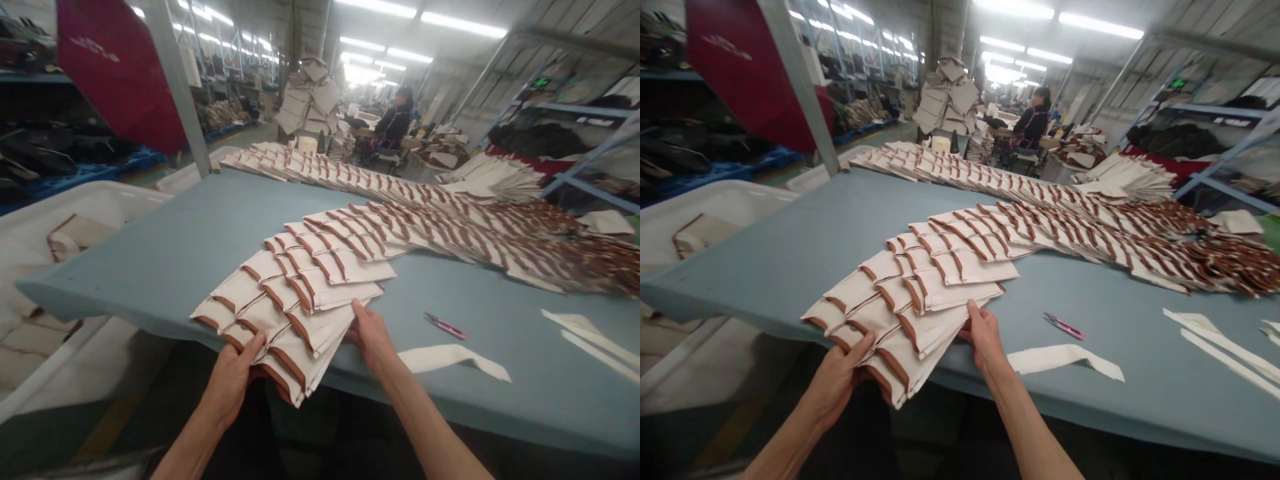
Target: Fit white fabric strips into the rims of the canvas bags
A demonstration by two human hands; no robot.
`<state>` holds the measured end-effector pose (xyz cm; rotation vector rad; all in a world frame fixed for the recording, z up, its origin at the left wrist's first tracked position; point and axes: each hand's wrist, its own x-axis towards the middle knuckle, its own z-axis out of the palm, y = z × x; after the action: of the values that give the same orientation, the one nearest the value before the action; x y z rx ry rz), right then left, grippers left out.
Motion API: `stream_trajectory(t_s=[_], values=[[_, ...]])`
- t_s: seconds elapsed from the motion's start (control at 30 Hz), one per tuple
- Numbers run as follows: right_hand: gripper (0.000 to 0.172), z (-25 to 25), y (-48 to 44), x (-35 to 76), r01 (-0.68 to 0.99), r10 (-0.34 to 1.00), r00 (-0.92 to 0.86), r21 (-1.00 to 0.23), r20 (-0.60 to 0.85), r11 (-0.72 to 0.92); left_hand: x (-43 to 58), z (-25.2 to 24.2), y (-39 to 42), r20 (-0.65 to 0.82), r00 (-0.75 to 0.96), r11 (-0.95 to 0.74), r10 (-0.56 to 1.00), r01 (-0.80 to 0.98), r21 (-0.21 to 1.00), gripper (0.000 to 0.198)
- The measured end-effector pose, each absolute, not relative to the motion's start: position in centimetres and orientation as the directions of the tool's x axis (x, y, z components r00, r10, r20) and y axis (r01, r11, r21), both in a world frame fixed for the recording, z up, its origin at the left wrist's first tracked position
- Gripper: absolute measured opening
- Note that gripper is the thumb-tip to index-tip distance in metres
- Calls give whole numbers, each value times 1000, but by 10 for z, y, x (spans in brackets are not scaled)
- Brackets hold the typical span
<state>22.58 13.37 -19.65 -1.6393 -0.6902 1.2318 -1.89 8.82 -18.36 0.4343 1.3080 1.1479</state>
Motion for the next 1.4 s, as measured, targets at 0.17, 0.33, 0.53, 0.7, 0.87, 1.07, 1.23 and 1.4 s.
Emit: stream_trajectory(t_s=[0.17, 0.33, 0.53, 0.7, 0.87, 1.07, 1.23, 1.4], values=[[41, -186, 98, 224, 231, 895, 359, -904, -264, -359, -22, -190, 87, -497, -128, 391, 858, -464, 795, 43], [55, -177, 52, 225, 570, 967, 240, -819, 87, -68, -14, -195, 59, -433, -52, 347, 900, -515, 784, 51], [56, -200, 52, 231, 826, 855, -356, -301, 378, 477, 9, -202, 27, -431, 31, 402, 902, -427, 810, 37], [42, -200, 72, 242, 807, 829, -421, -266, 368, 528, 16, -212, 30, -440, -19, 409, 898, -333, 849, 29], [34, -185, 87, 241, 782, 803, -471, -248, 365, 571, 16, -232, 35, -449, -56, 430, 892, -205, 879, 17], [50, -163, 64, 222, 748, 784, -515, -265, 345, 608, 12, -238, 37, -435, -53, 420, 899, -184, 889, 21], [55, -154, 48, 176, 833, 855, -417, -246, 309, 495, 7, -239, 44, -395, -61, 365, 917, -276, 889, 36], [46, -158, 67, 140, 929, 924, -325, -115, 199, 352, 2, -248, 52, -442, -64, 411, 895, -272, 870, 29]])
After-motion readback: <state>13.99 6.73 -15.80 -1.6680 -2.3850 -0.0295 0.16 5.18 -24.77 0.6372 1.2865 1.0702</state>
